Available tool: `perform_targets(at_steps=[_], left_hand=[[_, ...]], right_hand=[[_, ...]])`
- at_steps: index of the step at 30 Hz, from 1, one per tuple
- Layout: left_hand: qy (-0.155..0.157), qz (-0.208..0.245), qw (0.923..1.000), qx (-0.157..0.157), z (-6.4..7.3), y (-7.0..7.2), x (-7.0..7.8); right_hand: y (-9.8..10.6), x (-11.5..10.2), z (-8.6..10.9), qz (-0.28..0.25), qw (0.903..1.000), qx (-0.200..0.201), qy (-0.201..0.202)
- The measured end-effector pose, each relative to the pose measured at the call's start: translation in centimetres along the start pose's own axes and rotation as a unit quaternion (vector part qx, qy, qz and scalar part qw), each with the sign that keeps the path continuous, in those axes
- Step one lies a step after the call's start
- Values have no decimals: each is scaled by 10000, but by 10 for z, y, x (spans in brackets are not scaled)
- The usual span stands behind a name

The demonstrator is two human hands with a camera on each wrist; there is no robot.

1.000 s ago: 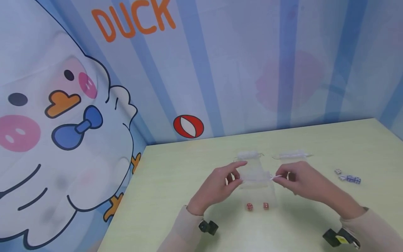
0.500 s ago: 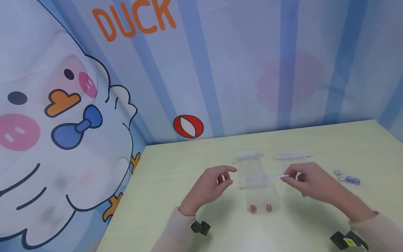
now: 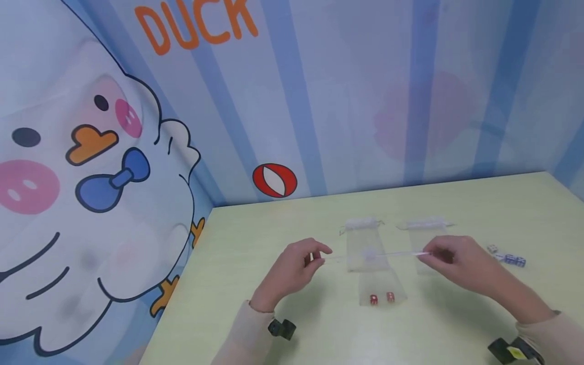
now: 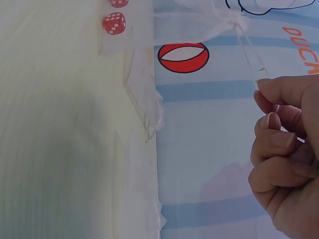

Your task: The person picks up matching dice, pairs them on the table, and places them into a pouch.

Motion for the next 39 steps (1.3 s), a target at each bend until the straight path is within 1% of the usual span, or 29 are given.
perform_targets(at_steps=[5,10,13,15,17,19,21,24,26,28,30,32,34,36,37,39], left_hand=[[-140,38,9999,-55,2,-1,-2],[-238,-15,9997,-62,2,-2,-3],[-119,-28,9999,-60,1,-2,-3],[77,26,9999,-121,0,-3,-4],[307,115,9992,-246,-1,-7,-3],[500,255,9975,-431,-3,-14,-3],[623,420,9950,-657,-6,-24,-3],[675,618,9915,-924,-11,-42,-2],[686,638,9905,-1005,-14,-53,-2],[775,612,9902,-987,-16,-63,-3],[898,476,9910,-867,-17,-71,-4],[1118,481,9896,-761,-16,-79,-4],[1292,645,9871,-693,-16,-84,-3],[1365,932,9842,-639,-17,-88,-1],[1397,1094,9822,-619,-17,-90,0],[1363,1377,9797,-510,-19,-90,2]], right_hand=[[-3,5,4,-26,9998,102,187],[-6,11,8,84,9997,154,185],[-7,12,8,46,9997,161,203],[-9,11,6,-75,9996,157,225],[-13,9,4,-221,9994,93,241],[-20,7,0,-361,9992,-160,95],[-29,5,-3,-493,9972,-535,-159],[-46,3,-10,-859,9888,-1050,-621],[-56,2,-13,-1159,9842,-1078,-797],[-65,2,-16,-1426,9806,-976,-920],[-71,1,-18,-1586,9785,-887,-976],[-75,0,-20,-1658,9773,-860,-1004],[-77,-1,-21,-1668,9765,-890,-1032],[-76,-2,-21,-1644,9768,-916,-1021],[-76,-2,-21,-1617,9771,-927,-1023],[-74,-3,-22,-1559,9781,-964,-983]])
Point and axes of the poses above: each hand's wrist, its own z-axis away from the middle knuckle, its own y-axis out of the back of the hand, x = y × z, the point moved 2 cm from there along -z, towards the middle knuckle, and after that the axes turned 6 degrees about -x, right-handed, at the moved point
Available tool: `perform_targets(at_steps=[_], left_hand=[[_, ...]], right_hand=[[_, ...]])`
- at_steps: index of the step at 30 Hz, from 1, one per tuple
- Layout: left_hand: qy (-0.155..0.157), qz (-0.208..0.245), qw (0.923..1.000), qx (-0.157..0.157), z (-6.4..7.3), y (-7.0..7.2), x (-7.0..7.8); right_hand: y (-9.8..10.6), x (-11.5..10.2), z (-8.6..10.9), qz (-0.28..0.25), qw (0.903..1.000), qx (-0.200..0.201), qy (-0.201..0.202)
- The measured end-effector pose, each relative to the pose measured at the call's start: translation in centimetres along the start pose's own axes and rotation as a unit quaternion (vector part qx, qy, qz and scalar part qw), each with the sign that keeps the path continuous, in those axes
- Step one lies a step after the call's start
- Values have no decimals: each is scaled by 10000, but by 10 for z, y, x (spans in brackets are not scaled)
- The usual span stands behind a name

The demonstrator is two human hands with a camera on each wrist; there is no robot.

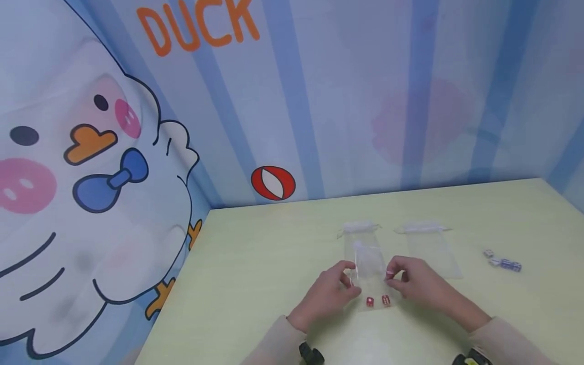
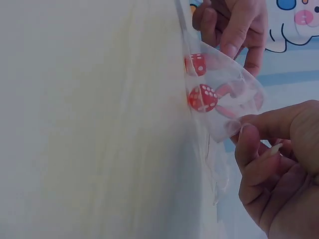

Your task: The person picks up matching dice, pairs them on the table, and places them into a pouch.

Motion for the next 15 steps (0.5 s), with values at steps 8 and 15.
perform_targets(at_steps=[8,15], left_hand=[[-194,634,9970,387,-1,20,2],[190,645,9951,720,-2,53,-16]], right_hand=[[4,-8,-5,160,9996,-179,165],[13,-7,-4,34,9992,-368,144]])
Point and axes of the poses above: each hand's wrist, its own z-axis away from the middle knuckle, its own y-axis out of the back of the hand, x = y × z, the point moved 2 cm from there along -z, towards the middle knuckle, and after that the axes turned 6 degrees about -x, right-handed, at the moved point
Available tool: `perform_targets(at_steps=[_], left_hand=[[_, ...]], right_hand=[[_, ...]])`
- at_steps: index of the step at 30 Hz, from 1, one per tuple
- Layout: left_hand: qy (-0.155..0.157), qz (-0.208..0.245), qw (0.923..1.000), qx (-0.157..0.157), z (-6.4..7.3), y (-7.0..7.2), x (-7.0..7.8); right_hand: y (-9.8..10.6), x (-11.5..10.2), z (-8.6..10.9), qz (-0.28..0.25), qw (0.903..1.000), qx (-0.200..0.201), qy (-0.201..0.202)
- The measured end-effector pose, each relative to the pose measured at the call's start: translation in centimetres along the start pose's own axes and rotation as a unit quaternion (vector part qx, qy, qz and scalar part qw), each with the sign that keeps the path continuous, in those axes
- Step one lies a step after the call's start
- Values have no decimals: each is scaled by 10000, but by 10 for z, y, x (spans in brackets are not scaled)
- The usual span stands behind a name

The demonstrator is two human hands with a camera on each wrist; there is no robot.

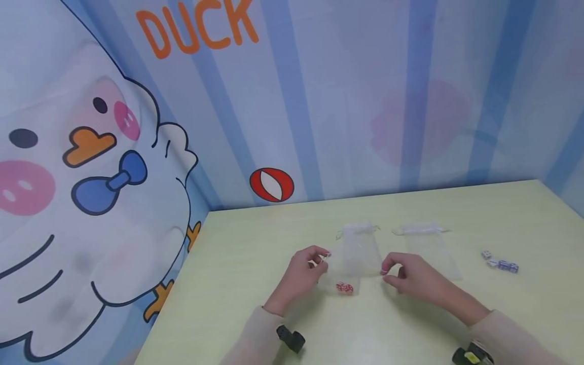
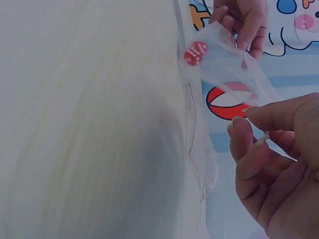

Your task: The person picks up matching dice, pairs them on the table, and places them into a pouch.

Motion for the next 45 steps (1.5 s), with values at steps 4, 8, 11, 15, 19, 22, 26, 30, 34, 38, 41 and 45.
perform_targets(at_steps=[4,8,11,15,19,22,26,30,34,38,41,45], left_hand=[[157,-53,9993,324,-4,20,-16],[406,93,9968,681,-9,31,-32],[783,480,9906,1011,-13,32,-41],[1320,1218,9732,1437,-19,30,-50],[1607,1693,9560,1779,-24,30,-53],[1709,1758,9504,1912,-27,33,-54],[1792,1397,9550,1907,-31,37,-55],[2007,411,9607,1874,-29,40,-51],[1880,-772,9583,2010,-29,40,-37],[1202,-1337,9689,1702,-35,30,-19],[694,-1593,9798,989,-41,17,-8],[254,-2058,9782,-68,-49,1,-1]], right_hand=[[9,3,9,-6,9998,-8,179],[16,7,15,-6,9995,-67,320],[19,12,19,-5,9997,-38,236],[22,18,25,28,10000,56,57],[24,23,30,29,9999,99,-111],[26,26,34,56,9996,145,-254],[30,30,41,64,9988,219,-429],[35,34,47,6,9984,218,-528],[42,38,52,-127,9976,224,-639],[50,43,57,-199,9965,332,-738],[54,47,62,-169,9962,431,-734],[58,53,69,-151,9959,486,-743]])
Point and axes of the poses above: each hand's wrist, its own z-axis away from the middle knuckle, its own y-axis out of the back of the hand, x = y × z, the point moved 2 cm from there along -z, towards the middle knuckle, and after that the axes turned 6 degrees about -x, right-handed, at the moved point
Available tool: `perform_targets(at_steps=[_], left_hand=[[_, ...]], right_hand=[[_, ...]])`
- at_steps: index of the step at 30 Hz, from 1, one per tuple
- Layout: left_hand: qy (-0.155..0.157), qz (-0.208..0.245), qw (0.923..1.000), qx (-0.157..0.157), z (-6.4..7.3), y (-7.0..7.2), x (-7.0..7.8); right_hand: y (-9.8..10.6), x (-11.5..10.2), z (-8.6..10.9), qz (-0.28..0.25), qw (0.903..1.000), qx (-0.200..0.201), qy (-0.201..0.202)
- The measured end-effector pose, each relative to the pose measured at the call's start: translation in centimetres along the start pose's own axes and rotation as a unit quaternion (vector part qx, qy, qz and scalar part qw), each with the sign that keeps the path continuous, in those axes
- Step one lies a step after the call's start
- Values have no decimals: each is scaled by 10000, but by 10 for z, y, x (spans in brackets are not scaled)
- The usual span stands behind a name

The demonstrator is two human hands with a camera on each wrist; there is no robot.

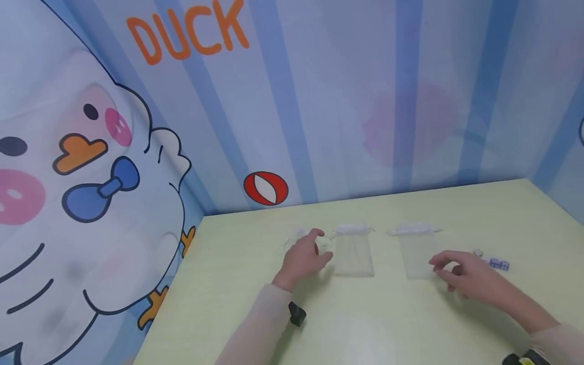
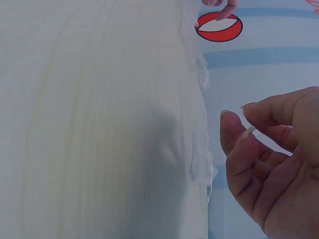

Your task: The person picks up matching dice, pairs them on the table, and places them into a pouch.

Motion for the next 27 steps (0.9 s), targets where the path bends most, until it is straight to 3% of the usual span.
perform_targets(at_steps=[3,6,10,15,20,27], left_hand=[[-231,-264,9981,-503,-5,-7,5],[-312,-447,9955,-772,-8,-12,7],[-397,-747,9929,-830,-11,-19,13],[-471,-1048,9901,-807,-12,-25,16],[-347,-1582,9831,-857,-10,-27,13],[-632,-1957,9737,-984,-12,-31,22]], right_hand=[[6,4,3,40,10000,24,-17],[13,8,6,125,9999,102,-25],[27,16,8,805,9957,456,97],[46,28,4,1794,9786,998,108],[57,41,-4,1913,9759,1028,-204],[77,55,-1,1980,9691,923,-1147]])
Point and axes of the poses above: each hand's wrist, its own z-axis away from the middle knuckle, its own y-axis out of the back of the hand, x = y × z, the point moved 2 cm from there along -z, towards the middle knuckle, and after that the axes turned 6 degrees about -x, right-handed, at the moved point
